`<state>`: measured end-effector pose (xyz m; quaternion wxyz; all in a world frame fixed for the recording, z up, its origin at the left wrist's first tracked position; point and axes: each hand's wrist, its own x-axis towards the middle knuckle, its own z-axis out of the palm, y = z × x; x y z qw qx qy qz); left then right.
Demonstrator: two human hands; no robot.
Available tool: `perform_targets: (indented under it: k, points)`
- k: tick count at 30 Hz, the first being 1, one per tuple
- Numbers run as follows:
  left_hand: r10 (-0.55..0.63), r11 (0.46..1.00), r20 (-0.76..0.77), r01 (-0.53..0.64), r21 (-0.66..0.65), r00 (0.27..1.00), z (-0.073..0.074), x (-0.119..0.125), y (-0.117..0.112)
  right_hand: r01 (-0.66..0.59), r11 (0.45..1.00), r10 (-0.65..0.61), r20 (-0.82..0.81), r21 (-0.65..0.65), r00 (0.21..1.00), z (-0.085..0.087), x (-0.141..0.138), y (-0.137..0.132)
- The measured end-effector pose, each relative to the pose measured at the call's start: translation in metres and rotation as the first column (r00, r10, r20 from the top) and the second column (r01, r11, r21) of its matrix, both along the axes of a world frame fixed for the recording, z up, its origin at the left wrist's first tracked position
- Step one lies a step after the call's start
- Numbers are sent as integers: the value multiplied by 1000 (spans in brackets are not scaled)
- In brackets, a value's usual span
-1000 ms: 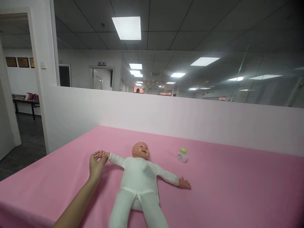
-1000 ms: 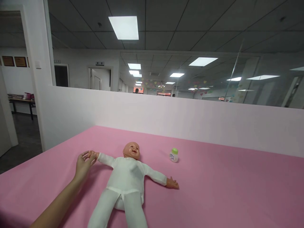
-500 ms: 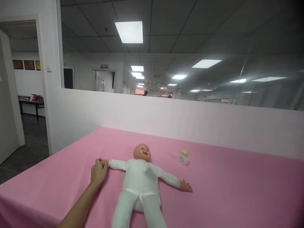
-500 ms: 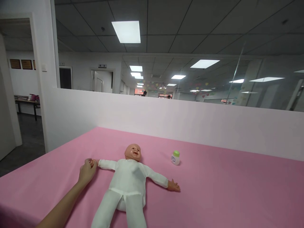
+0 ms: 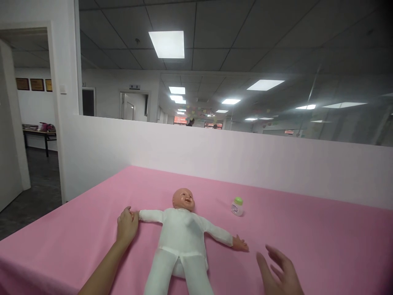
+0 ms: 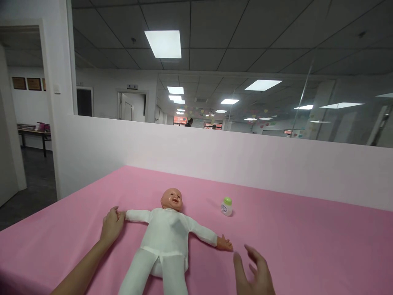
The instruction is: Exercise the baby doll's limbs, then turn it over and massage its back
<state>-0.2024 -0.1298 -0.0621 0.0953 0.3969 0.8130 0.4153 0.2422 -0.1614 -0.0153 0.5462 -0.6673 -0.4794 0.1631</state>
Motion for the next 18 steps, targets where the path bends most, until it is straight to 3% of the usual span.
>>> perform_targets:
  k: [3,5,10,18]
  points:
    - [19,1000,26,-19,0,999,3,1,-1,-111,991,122,163,-77,979,0,3,73]
    - [29,1000,39,-30,2,999,4,1,-2,-204,973,225,237,-109,945,-12,3,99]
    - [23,1000,56,-23,0,998,4,2,-2,-265,946,301,204,-184,932,-40,9,108]
    - [33,999,70,-34,15,997,4,5,-2,-219,948,267,200,-231,943,-46,12,114]
